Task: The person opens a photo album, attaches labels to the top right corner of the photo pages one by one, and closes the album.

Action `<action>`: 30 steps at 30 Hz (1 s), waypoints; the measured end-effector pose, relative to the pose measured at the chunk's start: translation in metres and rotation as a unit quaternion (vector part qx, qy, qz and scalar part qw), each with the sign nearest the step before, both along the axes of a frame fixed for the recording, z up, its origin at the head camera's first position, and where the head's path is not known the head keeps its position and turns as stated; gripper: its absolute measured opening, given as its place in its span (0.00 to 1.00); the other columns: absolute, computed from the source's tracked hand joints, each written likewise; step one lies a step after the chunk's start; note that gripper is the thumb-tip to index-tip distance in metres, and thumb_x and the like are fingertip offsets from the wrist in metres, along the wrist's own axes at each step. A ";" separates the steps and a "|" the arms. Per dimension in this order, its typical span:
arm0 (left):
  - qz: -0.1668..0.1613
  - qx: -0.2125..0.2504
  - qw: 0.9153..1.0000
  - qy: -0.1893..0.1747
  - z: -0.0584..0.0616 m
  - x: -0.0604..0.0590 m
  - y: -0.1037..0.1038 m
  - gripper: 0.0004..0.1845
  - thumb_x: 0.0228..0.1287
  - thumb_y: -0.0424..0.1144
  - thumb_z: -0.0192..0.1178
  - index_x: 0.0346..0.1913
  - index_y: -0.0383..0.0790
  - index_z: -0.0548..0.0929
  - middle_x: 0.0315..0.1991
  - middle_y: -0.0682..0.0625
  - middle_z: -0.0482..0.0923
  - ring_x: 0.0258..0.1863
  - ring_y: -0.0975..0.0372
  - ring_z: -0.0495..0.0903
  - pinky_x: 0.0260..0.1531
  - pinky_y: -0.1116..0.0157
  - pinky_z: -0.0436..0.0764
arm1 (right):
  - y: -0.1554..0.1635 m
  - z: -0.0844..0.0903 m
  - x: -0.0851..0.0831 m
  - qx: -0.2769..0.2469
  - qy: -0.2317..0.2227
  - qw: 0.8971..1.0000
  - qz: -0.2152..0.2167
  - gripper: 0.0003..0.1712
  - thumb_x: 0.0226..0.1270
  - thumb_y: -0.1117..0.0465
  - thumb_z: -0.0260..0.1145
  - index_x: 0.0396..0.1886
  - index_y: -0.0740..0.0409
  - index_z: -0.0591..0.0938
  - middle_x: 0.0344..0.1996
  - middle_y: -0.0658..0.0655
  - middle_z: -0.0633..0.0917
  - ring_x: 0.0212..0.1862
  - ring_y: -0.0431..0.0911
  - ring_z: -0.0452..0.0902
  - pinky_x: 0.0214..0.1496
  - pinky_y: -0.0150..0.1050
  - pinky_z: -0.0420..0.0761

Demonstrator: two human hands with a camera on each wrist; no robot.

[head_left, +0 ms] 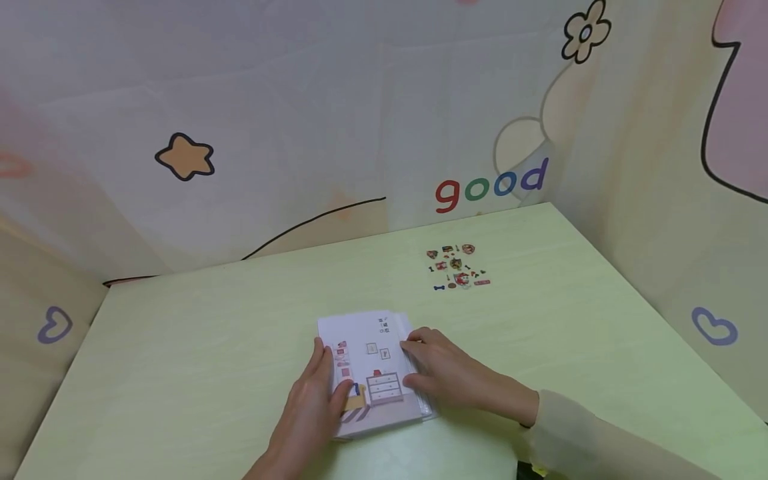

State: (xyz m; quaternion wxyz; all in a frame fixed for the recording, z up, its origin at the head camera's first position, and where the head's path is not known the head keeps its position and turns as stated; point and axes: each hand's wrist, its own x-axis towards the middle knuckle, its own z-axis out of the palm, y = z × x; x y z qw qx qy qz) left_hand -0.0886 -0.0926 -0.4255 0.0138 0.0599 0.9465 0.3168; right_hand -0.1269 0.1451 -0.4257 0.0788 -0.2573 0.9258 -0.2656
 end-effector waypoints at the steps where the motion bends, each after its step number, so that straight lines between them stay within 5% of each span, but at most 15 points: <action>1: -0.002 -0.001 1.000 -0.002 0.000 0.000 0.001 0.38 0.71 0.38 0.68 0.75 0.23 0.64 0.80 0.34 0.53 0.76 0.42 0.60 0.67 0.47 0.66 | 0.002 0.000 0.001 0.001 0.001 1.000 0.000 0.33 0.68 0.60 0.74 0.67 0.73 0.77 0.63 0.66 0.76 0.63 0.55 0.71 0.68 0.52 0.73; 16: -0.028 -0.016 0.999 -0.017 0.007 0.005 0.016 0.37 0.71 0.39 0.67 0.74 0.22 0.64 0.79 0.31 0.52 0.74 0.38 0.62 0.66 0.43 0.68 | 0.023 0.003 0.006 -0.013 0.014 1.000 0.015 0.32 0.66 0.60 0.75 0.65 0.74 0.78 0.60 0.65 0.77 0.60 0.55 0.74 0.65 0.53 0.75; 30: -0.054 -0.022 0.998 -0.008 0.010 0.002 0.031 0.38 0.70 0.41 0.68 0.73 0.21 0.66 0.79 0.31 0.54 0.72 0.38 0.66 0.65 0.44 0.70 | 0.039 0.004 0.006 -0.010 -0.024 0.999 -0.029 0.34 0.63 0.60 0.78 0.65 0.73 0.78 0.62 0.66 0.77 0.61 0.56 0.74 0.66 0.54 0.75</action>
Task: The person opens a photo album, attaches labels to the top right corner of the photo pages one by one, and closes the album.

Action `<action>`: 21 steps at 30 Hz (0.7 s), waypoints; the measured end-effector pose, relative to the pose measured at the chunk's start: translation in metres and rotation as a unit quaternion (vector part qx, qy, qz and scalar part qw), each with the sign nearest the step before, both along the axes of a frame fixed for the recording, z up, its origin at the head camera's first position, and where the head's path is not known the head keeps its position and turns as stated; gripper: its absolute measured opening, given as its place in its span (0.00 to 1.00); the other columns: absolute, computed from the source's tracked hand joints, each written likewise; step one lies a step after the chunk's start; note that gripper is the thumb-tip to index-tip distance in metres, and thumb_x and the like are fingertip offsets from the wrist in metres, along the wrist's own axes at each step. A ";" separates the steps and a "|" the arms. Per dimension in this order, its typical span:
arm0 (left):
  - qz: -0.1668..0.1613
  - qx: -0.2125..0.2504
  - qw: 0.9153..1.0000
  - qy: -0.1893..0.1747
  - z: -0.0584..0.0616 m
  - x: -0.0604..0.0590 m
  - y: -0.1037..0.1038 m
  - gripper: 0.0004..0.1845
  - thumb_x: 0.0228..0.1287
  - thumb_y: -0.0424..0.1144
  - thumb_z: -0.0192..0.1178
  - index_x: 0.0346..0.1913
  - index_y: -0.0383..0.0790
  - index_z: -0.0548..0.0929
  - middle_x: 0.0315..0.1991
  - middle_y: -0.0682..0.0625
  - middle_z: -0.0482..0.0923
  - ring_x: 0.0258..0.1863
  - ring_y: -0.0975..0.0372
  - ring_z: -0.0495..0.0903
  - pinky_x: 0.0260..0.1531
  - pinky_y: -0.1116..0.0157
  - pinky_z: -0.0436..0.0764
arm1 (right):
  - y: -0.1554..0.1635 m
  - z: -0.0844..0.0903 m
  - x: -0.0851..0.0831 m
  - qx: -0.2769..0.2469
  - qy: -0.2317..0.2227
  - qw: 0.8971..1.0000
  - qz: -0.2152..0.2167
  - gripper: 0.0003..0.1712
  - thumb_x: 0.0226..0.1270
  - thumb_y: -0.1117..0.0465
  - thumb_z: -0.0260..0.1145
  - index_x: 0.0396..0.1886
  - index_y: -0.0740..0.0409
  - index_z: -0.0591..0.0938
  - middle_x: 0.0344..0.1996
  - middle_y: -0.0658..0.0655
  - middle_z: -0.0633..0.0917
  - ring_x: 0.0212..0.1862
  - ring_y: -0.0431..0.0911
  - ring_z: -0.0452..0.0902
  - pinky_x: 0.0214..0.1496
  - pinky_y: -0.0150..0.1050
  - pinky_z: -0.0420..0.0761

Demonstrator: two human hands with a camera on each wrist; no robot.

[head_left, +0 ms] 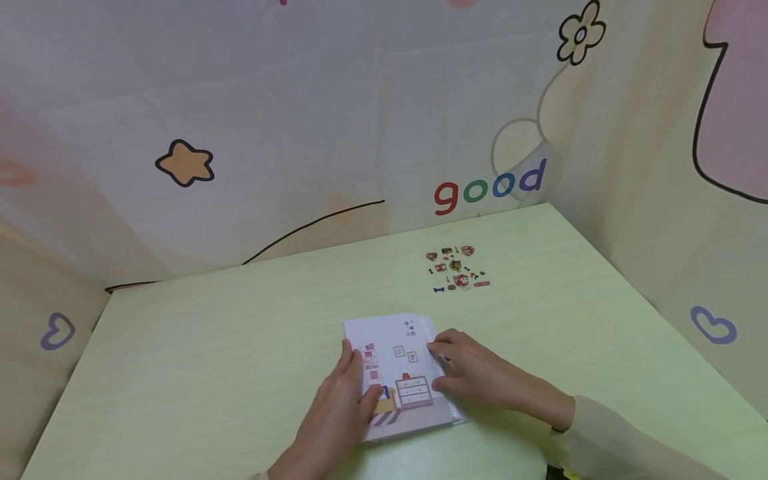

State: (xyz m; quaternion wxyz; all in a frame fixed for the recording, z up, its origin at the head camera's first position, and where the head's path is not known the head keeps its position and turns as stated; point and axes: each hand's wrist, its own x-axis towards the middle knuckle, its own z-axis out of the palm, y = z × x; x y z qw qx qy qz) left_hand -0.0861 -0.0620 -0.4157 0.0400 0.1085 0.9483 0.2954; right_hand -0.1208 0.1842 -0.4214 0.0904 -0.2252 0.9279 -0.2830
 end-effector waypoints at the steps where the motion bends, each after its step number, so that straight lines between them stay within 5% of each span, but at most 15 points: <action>1: -0.001 0.000 1.000 0.000 0.000 0.000 0.001 0.38 0.70 0.41 0.68 0.73 0.21 0.66 0.79 0.31 0.54 0.72 0.38 0.66 0.65 0.44 0.70 | 0.001 0.000 0.000 -0.001 -0.001 1.000 0.000 0.34 0.63 0.60 0.78 0.65 0.73 0.78 0.62 0.66 0.77 0.61 0.56 0.74 0.66 0.54 0.76; 14: -0.025 -0.045 0.999 0.001 0.001 -0.001 0.010 0.48 0.64 0.50 0.73 0.73 0.18 0.64 0.79 0.28 0.51 0.63 0.41 0.78 0.56 0.50 0.81 | 0.010 0.001 -0.004 -0.003 -0.011 1.000 0.007 0.36 0.62 0.59 0.79 0.66 0.72 0.78 0.60 0.64 0.78 0.59 0.54 0.75 0.63 0.51 0.78; 21: -0.044 -0.073 0.996 -0.010 0.004 0.001 0.014 0.53 0.63 0.53 0.72 0.74 0.17 0.60 0.79 0.26 0.47 0.78 0.36 0.52 0.68 0.46 0.69 | 0.012 0.003 -0.015 0.009 0.004 0.999 0.043 0.40 0.60 0.59 0.80 0.67 0.72 0.76 0.63 0.65 0.76 0.63 0.57 0.73 0.66 0.54 0.76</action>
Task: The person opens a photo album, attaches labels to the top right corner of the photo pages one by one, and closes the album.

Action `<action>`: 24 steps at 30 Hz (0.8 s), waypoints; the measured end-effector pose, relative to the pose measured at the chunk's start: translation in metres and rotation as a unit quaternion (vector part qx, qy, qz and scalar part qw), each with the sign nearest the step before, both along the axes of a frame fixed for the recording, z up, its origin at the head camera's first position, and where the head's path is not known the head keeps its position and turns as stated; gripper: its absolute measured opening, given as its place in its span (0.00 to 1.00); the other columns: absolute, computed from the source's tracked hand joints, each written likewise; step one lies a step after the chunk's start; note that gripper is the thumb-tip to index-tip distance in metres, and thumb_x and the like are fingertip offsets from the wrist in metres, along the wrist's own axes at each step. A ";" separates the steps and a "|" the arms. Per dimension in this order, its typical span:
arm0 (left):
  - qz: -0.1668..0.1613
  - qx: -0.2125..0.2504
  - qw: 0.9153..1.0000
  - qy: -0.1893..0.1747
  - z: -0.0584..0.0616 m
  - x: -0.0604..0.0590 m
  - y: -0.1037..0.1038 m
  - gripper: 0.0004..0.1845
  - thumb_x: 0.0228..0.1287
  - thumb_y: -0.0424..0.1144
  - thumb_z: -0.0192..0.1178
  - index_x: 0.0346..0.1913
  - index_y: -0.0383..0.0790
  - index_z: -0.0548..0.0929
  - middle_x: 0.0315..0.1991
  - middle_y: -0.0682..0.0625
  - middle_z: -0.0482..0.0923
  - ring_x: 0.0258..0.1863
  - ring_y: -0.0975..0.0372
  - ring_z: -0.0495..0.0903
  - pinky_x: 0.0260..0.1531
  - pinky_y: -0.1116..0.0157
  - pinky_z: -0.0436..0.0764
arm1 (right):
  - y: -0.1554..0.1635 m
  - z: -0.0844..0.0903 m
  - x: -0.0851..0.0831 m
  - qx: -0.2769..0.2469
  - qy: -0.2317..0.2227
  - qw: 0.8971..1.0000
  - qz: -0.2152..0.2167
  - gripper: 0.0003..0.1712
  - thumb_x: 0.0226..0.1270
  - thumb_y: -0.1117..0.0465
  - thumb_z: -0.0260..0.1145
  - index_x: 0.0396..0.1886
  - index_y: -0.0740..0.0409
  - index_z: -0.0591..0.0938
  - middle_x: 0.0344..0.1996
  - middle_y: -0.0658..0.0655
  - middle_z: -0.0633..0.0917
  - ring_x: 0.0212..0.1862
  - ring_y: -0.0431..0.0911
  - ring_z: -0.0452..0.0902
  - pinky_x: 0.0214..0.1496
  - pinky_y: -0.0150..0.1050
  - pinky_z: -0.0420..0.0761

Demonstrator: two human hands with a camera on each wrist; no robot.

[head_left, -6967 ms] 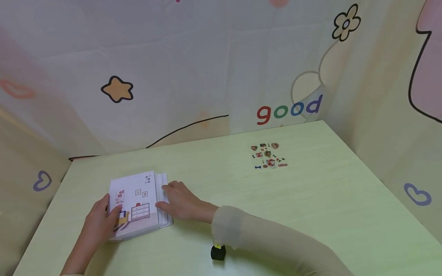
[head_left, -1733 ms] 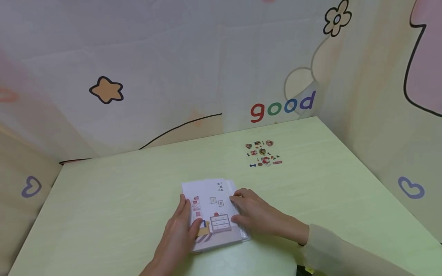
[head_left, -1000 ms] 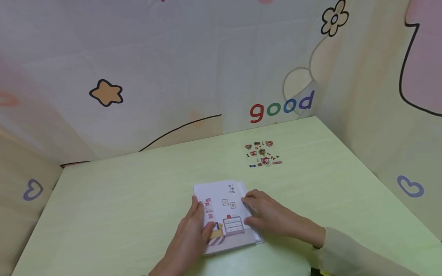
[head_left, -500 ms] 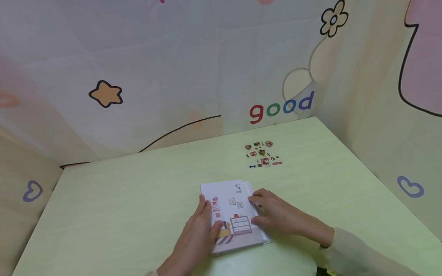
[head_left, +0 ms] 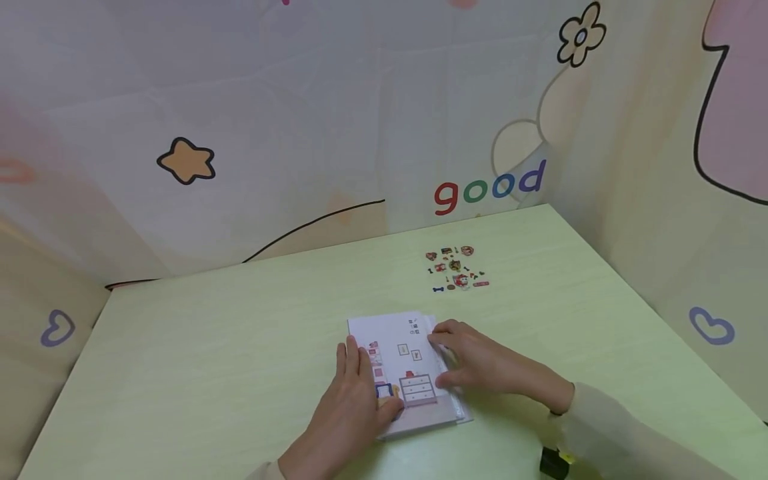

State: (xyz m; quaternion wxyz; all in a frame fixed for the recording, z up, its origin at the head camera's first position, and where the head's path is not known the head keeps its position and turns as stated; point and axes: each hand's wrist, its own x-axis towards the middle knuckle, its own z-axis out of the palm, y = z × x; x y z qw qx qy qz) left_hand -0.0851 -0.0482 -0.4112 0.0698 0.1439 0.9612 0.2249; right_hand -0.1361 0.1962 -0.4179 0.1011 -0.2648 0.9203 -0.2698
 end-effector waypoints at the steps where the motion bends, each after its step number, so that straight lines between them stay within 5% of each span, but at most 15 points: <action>1: -0.007 -0.007 1.000 0.005 0.000 0.000 0.000 0.52 0.63 0.53 0.72 0.74 0.17 0.61 0.79 0.26 0.47 0.79 0.36 0.49 0.70 0.46 0.66 | 0.000 0.000 -0.002 0.001 0.001 1.000 0.003 0.40 0.59 0.58 0.81 0.67 0.72 0.76 0.64 0.66 0.76 0.64 0.58 0.72 0.67 0.54 0.75; 6: -0.049 -0.032 0.998 0.026 -0.001 -0.001 0.000 0.48 0.67 0.53 0.69 0.74 0.19 0.63 0.79 0.27 0.51 0.79 0.37 0.46 0.75 0.47 0.57 | 0.001 0.001 -0.013 0.010 0.001 1.000 0.011 0.43 0.58 0.55 0.82 0.68 0.70 0.76 0.68 0.66 0.73 0.69 0.61 0.69 0.70 0.57 0.71; 14: -0.083 -0.050 0.994 0.043 0.001 -0.002 0.002 0.42 0.65 0.53 0.71 0.70 0.26 0.73 0.77 0.26 0.54 0.79 0.34 0.47 0.75 0.43 0.57 | 0.002 0.002 -0.026 0.017 -0.014 1.000 0.023 0.47 0.60 0.50 0.81 0.72 0.68 0.73 0.73 0.67 0.69 0.73 0.63 0.64 0.71 0.59 0.69; 24: -0.109 -0.089 0.990 0.019 0.001 -0.002 0.012 0.51 0.54 0.65 0.74 0.73 0.34 0.73 0.77 0.24 0.53 0.78 0.32 0.47 0.73 0.36 0.54 | 0.000 -0.002 -0.039 0.011 -0.008 1.000 0.022 0.43 0.63 0.49 0.78 0.72 0.67 0.74 0.73 0.66 0.71 0.72 0.63 0.66 0.71 0.59 0.70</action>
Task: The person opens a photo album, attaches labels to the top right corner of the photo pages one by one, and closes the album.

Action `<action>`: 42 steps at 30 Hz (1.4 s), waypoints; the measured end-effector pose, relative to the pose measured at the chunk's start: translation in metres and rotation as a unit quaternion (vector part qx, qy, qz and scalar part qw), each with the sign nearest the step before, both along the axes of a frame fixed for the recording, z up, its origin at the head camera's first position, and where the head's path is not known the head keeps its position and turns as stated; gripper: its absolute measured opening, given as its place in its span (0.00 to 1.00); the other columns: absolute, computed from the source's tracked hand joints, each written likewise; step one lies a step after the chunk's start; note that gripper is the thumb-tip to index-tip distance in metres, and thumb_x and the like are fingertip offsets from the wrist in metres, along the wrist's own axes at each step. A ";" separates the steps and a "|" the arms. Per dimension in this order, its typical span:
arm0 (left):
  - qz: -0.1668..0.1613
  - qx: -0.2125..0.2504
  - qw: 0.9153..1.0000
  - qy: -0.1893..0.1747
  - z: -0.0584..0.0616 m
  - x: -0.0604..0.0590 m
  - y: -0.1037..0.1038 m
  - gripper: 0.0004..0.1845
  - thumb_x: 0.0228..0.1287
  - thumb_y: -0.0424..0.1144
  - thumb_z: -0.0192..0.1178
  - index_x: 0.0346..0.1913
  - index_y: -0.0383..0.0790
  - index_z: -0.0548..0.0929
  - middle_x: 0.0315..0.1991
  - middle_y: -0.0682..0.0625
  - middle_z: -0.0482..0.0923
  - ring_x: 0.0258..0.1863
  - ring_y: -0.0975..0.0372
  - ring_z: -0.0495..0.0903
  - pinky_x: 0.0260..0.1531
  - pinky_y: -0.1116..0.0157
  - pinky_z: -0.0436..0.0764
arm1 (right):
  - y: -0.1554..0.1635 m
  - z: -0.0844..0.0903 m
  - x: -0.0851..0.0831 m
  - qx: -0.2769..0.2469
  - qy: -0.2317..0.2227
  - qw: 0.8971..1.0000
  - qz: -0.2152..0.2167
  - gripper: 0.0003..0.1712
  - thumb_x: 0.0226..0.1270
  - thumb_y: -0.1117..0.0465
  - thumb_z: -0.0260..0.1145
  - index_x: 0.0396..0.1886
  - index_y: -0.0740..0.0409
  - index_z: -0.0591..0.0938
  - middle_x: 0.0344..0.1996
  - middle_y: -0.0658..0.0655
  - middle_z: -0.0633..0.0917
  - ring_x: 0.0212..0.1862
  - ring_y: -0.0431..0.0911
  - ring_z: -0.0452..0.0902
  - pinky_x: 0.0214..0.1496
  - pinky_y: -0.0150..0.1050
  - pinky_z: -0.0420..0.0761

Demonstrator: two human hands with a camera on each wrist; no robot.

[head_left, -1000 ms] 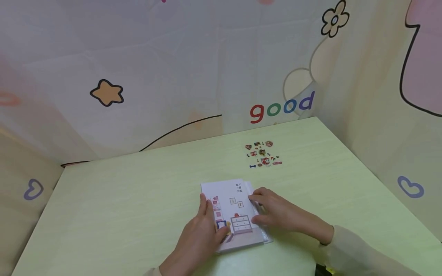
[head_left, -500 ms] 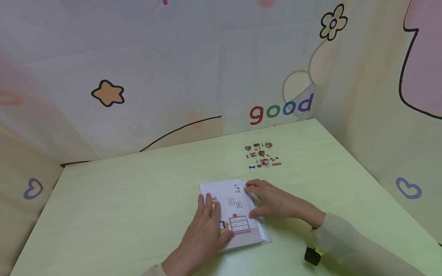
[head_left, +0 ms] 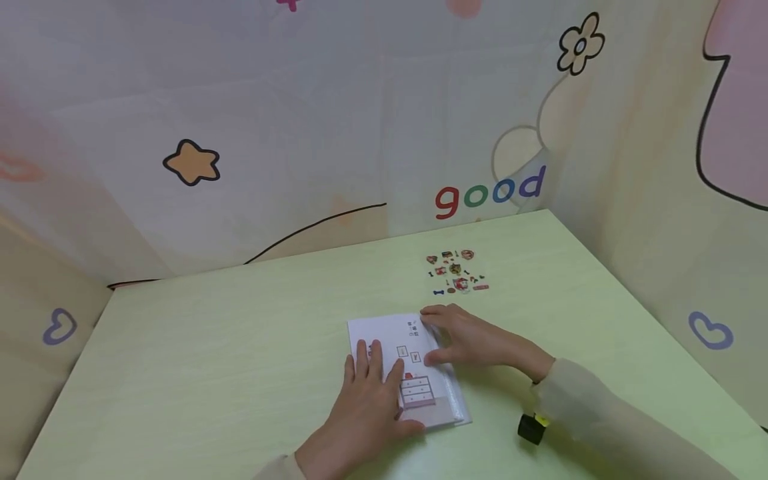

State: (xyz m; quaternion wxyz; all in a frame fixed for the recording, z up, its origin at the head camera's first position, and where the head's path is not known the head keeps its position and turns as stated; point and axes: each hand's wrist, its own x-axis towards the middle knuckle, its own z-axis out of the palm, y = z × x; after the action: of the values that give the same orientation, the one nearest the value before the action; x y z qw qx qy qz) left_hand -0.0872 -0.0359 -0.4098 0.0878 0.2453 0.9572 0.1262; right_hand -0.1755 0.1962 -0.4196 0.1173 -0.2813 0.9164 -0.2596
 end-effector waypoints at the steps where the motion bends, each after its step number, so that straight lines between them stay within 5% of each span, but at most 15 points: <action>1: -0.001 -0.001 1.000 -0.001 -0.001 0.000 0.001 0.53 0.52 0.65 0.75 0.74 0.34 0.72 0.77 0.24 0.52 0.78 0.32 0.46 0.73 0.36 0.54 | 0.000 -0.001 -0.001 -0.003 0.000 1.000 -0.002 0.43 0.64 0.49 0.77 0.72 0.66 0.74 0.73 0.66 0.71 0.71 0.62 0.66 0.71 0.59 0.70; 14: -0.009 -0.041 0.999 0.023 -0.004 0.004 0.008 0.57 0.48 0.67 0.76 0.75 0.34 0.70 0.78 0.27 0.53 0.78 0.34 0.48 0.73 0.35 0.53 | -0.002 -0.006 -0.008 -0.030 0.009 0.999 -0.008 0.36 0.69 0.55 0.73 0.70 0.68 0.75 0.69 0.66 0.76 0.69 0.61 0.70 0.70 0.58 0.71; 21: -0.023 -0.061 0.997 0.034 -0.002 0.006 0.016 0.46 0.54 0.62 0.75 0.73 0.43 0.75 0.77 0.32 0.59 0.77 0.33 0.52 0.65 0.25 0.55 | -0.003 -0.008 -0.012 -0.050 0.000 0.999 -0.012 0.30 0.71 0.55 0.72 0.67 0.63 0.78 0.61 0.60 0.81 0.59 0.54 0.74 0.63 0.52 0.76; 30: -0.023 -0.030 0.999 0.024 0.001 0.009 0.017 0.39 0.58 0.55 0.75 0.71 0.45 0.77 0.77 0.33 0.60 0.77 0.34 0.54 0.61 0.21 0.56 | -0.004 -0.005 -0.010 -0.076 -0.035 0.995 -0.046 0.26 0.84 0.60 0.50 0.74 0.66 0.72 0.69 0.64 0.76 0.70 0.61 0.69 0.72 0.59 0.69; 42: -0.017 0.037 0.999 0.008 0.007 0.016 0.015 0.38 0.59 0.39 0.73 0.74 0.39 0.73 0.78 0.31 0.58 0.77 0.35 0.54 0.64 0.27 0.62 | -0.005 -0.007 -0.011 -0.117 -0.044 0.992 -0.023 0.29 0.84 0.63 0.46 0.79 0.66 0.63 0.74 0.64 0.71 0.76 0.59 0.63 0.75 0.58 0.62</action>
State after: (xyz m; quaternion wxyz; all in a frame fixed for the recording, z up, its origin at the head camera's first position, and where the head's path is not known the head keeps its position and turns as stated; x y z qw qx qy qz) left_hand -0.0715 -0.0208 -0.4027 0.0728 0.2653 0.9483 0.1579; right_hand -0.1864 0.1914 -0.4264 0.1183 -0.2603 0.8797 -0.3799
